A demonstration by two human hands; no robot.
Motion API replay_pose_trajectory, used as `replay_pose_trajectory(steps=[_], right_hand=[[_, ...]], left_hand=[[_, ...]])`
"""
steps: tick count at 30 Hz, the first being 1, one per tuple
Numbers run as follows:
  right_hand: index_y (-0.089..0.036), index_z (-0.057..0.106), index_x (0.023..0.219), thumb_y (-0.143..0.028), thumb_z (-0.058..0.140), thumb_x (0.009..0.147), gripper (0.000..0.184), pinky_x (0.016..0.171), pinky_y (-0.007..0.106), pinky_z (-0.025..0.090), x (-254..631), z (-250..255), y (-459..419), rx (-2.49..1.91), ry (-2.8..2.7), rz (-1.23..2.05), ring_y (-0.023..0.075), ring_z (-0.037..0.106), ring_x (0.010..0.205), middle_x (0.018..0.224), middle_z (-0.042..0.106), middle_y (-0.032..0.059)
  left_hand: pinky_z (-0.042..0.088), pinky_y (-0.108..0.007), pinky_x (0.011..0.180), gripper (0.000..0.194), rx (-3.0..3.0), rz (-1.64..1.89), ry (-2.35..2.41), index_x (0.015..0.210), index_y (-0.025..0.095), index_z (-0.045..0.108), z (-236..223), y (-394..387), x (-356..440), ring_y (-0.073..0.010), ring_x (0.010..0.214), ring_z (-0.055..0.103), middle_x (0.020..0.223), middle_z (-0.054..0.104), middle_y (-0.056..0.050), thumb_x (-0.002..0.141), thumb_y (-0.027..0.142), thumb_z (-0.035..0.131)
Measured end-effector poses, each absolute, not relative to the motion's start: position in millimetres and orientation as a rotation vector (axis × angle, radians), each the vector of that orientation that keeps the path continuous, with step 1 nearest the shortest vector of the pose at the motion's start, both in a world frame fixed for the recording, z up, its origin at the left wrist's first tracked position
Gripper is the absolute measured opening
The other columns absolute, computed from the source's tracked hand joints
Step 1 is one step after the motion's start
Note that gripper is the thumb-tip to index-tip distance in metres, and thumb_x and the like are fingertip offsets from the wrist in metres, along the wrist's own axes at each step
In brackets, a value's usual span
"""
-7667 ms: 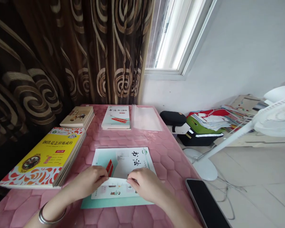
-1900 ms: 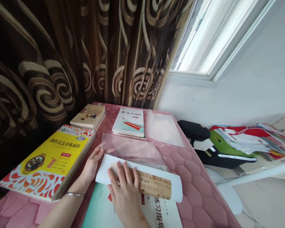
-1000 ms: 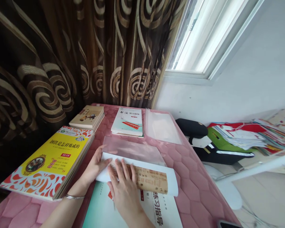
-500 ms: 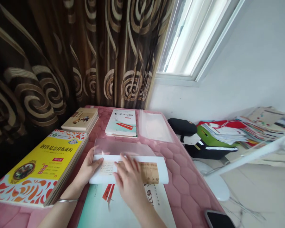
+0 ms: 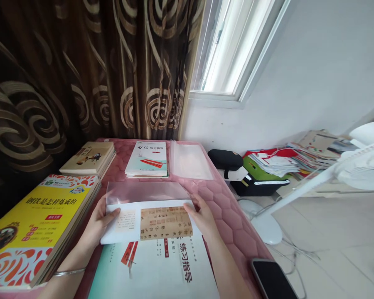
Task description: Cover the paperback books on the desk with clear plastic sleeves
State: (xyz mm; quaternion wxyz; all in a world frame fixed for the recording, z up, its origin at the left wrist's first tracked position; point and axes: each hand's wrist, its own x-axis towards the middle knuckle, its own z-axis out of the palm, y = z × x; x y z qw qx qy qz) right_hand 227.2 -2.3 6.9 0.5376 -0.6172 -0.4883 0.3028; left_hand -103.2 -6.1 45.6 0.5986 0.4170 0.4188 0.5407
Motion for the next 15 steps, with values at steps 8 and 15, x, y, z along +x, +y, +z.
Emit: replay_pose_trajectory(steps=[8, 15], right_hand=[[-0.013, 0.056, 0.131, -0.039, 0.073, 0.069, 0.069, 0.079, 0.043, 0.054, 233, 7, -2, -1.342, -0.92, 1.003, 0.0289, 0.07, 0.091, 0.099, 0.074, 0.0118], [-0.028, 0.067, 0.118, -0.034, 0.083, 0.064, 0.057, 0.071, 0.037, 0.056, 234, 26, -11, -1.183, -0.796, 1.233, 0.0266, 0.07, 0.084, 0.097, 0.075, 0.0038]], left_hand=[[0.053, -0.034, 0.084, 0.076, 1.062, 1.276, 1.153, 0.132, 0.02, 0.044, 39, -1, -104, -0.0268, 0.101, 0.067, 0.104, 0.072, -0.008, 0.066, 0.031, 0.078], [0.05, -0.034, 0.089, 0.072, 1.106, 1.311, 1.023, 0.138, 0.023, 0.039, 49, -8, -104, -0.024, 0.104, 0.065, 0.11, 0.071, -0.007, 0.075, 0.034, 0.073]])
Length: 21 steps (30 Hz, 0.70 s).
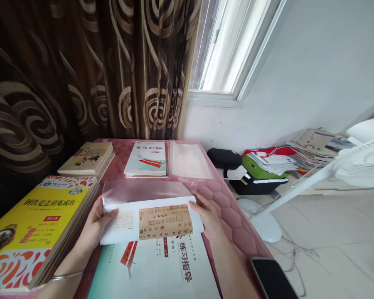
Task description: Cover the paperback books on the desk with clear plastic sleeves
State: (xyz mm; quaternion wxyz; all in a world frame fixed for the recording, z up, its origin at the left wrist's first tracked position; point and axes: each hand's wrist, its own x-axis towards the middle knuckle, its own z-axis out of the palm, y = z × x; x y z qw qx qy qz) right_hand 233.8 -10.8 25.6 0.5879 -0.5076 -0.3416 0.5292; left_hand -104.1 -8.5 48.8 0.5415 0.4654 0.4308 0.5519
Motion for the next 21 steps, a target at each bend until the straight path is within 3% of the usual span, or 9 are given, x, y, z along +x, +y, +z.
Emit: replay_pose_trajectory(steps=[8, 14, 16, 21], right_hand=[[-0.026, 0.074, 0.1, -0.032, 0.084, 0.061, 0.041, 0.068, 0.037, 0.056, 235, 39, -15, -1.195, -0.732, 1.382, 0.0279, 0.07, 0.083, 0.09, 0.076, 0.0039], [-0.027, 0.075, 0.1, -0.031, 0.081, 0.065, 0.035, 0.068, 0.036, 0.056, 238, 32, -13, -1.207, -0.746, 1.414, 0.0261, 0.07, 0.081, 0.086, 0.076, 0.0032], [-0.029, 0.073, 0.107, -0.029, 0.082, 0.064, 0.044, 0.067, 0.035, 0.055, 238, 31, -12, -1.205, -0.741, 1.358, 0.0246, 0.07, 0.08, 0.087, 0.076, 0.0015], [-0.037, 0.06, 0.128, -0.03, 0.084, 0.062, 0.07, 0.072, 0.032, 0.054, 239, 32, -11, -1.067, -0.792, 1.154, 0.0192, 0.068, 0.083, 0.121, 0.068, 0.0001]], left_hand=[[0.052, -0.032, 0.086, 0.075, 1.06, 1.323, 0.954, 0.141, 0.025, 0.038, 51, -9, -102, -0.023, 0.102, 0.066, 0.106, 0.071, -0.005, 0.076, 0.032, 0.074], [0.051, -0.033, 0.086, 0.074, 1.084, 1.317, 0.979, 0.14, 0.024, 0.04, 52, -10, -102, -0.0232, 0.1, 0.067, 0.104, 0.072, -0.006, 0.074, 0.032, 0.074], [0.051, -0.034, 0.086, 0.074, 1.094, 1.305, 0.991, 0.139, 0.023, 0.04, 51, -10, -102, -0.0236, 0.099, 0.067, 0.105, 0.071, -0.006, 0.074, 0.033, 0.074], [0.05, -0.035, 0.087, 0.06, 1.152, 1.318, 1.065, 0.124, 0.019, 0.05, 49, -6, -102, -0.0252, 0.102, 0.064, 0.109, 0.069, -0.007, 0.071, 0.034, 0.074]])
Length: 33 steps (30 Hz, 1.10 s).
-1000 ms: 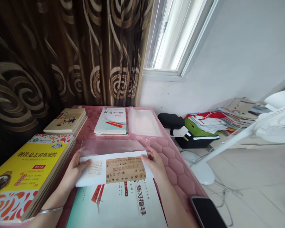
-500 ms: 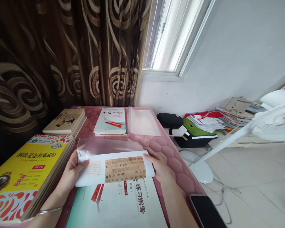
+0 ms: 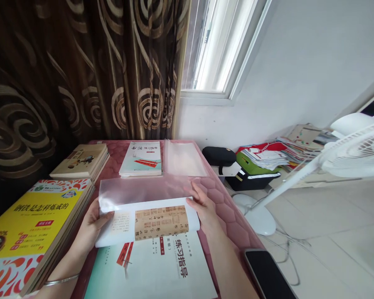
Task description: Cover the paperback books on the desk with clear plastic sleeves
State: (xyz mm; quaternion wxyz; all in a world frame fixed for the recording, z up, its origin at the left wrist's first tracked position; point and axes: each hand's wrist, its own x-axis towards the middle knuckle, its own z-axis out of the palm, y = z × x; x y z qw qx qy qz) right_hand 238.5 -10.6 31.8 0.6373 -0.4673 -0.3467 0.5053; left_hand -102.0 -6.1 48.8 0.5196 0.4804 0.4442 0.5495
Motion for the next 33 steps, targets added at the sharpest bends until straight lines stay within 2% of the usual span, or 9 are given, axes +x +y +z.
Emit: replay_pose_trajectory(steps=[5, 9, 12, 17, 29, 33], right_hand=[[-0.035, 0.06, 0.127, -0.032, 0.086, 0.062, 0.07, 0.07, 0.032, 0.053, 241, 32, -11, -1.104, -0.86, 1.113, 0.0187, 0.067, 0.081, 0.123, 0.067, 0.0019], [-0.031, 0.064, 0.122, -0.034, 0.087, 0.061, 0.065, 0.069, 0.032, 0.053, 239, 33, -10, -1.108, -0.845, 1.087, 0.0206, 0.068, 0.083, 0.112, 0.072, 0.0032], [-0.03, 0.065, 0.119, -0.034, 0.088, 0.059, 0.065, 0.068, 0.032, 0.053, 238, 31, -10, -1.104, -0.8, 1.092, 0.0212, 0.068, 0.081, 0.105, 0.074, 0.0027], [-0.03, 0.066, 0.119, -0.034, 0.088, 0.059, 0.065, 0.07, 0.034, 0.055, 241, 25, -8, -1.088, -0.779, 1.115, 0.0231, 0.069, 0.083, 0.107, 0.074, 0.0028], [-0.028, 0.071, 0.111, -0.034, 0.089, 0.055, 0.059, 0.068, 0.035, 0.055, 238, 32, -12, -1.111, -0.722, 1.119, 0.0248, 0.069, 0.081, 0.093, 0.075, 0.0027], [-0.028, 0.075, 0.101, -0.034, 0.089, 0.054, 0.05, 0.064, 0.032, 0.053, 236, 35, -12, -1.11, -0.68, 1.122, 0.0201, 0.066, 0.071, 0.08, 0.073, -0.0004]], left_hand=[[0.048, -0.036, 0.089, 0.055, 1.207, 1.325, 1.164, 0.115, 0.019, 0.054, 47, -3, -100, -0.0264, 0.106, 0.062, 0.111, 0.068, -0.007, 0.067, 0.034, 0.076], [0.048, -0.034, 0.088, 0.054, 1.185, 1.329, 1.171, 0.112, 0.019, 0.054, 48, -3, -99, -0.0274, 0.108, 0.061, 0.109, 0.068, -0.008, 0.066, 0.038, 0.076], [0.049, -0.032, 0.084, 0.054, 1.18, 1.314, 1.142, 0.114, 0.018, 0.052, 48, -4, -99, -0.0248, 0.102, 0.063, 0.108, 0.068, -0.007, 0.07, 0.04, 0.075], [0.049, -0.029, 0.078, 0.053, 1.185, 1.3, 1.117, 0.117, 0.02, 0.051, 46, -6, -101, -0.0203, 0.091, 0.064, 0.105, 0.068, -0.005, 0.073, 0.041, 0.074], [0.052, -0.031, 0.082, 0.055, 1.17, 1.323, 1.07, 0.123, 0.021, 0.05, 49, -9, -100, -0.0221, 0.097, 0.066, 0.108, 0.07, -0.007, 0.076, 0.039, 0.073], [0.053, -0.033, 0.082, 0.058, 1.166, 1.305, 1.054, 0.126, 0.021, 0.047, 49, -9, -101, -0.023, 0.096, 0.067, 0.106, 0.071, -0.008, 0.077, 0.038, 0.072]])
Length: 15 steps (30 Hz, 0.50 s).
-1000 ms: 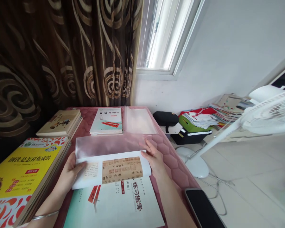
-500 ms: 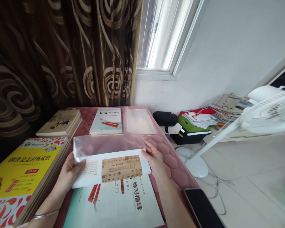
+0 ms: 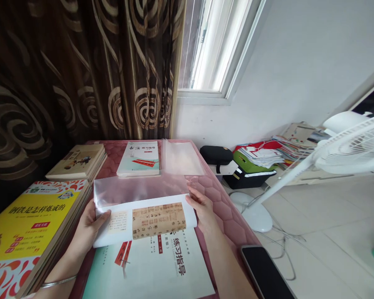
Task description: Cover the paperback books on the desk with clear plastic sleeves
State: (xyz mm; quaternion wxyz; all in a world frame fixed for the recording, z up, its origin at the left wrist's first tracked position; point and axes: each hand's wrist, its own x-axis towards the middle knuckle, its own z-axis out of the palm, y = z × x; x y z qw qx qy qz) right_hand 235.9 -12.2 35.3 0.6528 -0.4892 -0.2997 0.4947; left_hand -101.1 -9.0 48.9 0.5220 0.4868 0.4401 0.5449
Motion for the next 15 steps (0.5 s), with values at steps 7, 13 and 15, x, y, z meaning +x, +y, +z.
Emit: replay_pose_trajectory(steps=[7, 13, 15], right_hand=[[-0.026, 0.076, 0.098, -0.031, 0.088, 0.053, 0.046, 0.064, 0.033, 0.051, 233.3, 41.8, -15.6, -1.105, -0.675, 1.14, 0.0201, 0.065, 0.07, 0.079, 0.073, 0.0008], [-0.026, 0.077, 0.091, -0.03, 0.088, 0.052, 0.041, 0.063, 0.032, 0.049, 231.7, 44.8, -17.0, -1.098, -0.676, 1.136, 0.0187, 0.062, 0.069, 0.082, 0.074, 0.0017], [-0.025, 0.077, 0.09, -0.031, 0.088, 0.052, 0.04, 0.059, 0.03, 0.047, 230.9, 45.2, -16.9, -1.105, -0.674, 1.128, 0.017, 0.06, 0.065, 0.074, 0.07, -0.0001]], left_hand=[[0.053, -0.033, 0.084, 0.062, 1.189, 1.317, 1.071, 0.129, 0.021, 0.046, 51.2, -8.9, -100.2, -0.0239, 0.1, 0.066, 0.106, 0.071, -0.008, 0.076, 0.038, 0.073], [0.053, -0.034, 0.082, 0.061, 1.184, 1.323, 1.073, 0.125, 0.021, 0.047, 52.6, -10.1, -99.8, -0.0245, 0.096, 0.067, 0.104, 0.071, -0.007, 0.073, 0.038, 0.074], [0.053, -0.033, 0.081, 0.057, 1.193, 1.334, 1.083, 0.122, 0.021, 0.049, 52.6, -10.4, -100.2, -0.0241, 0.096, 0.067, 0.103, 0.071, -0.006, 0.073, 0.038, 0.074]])
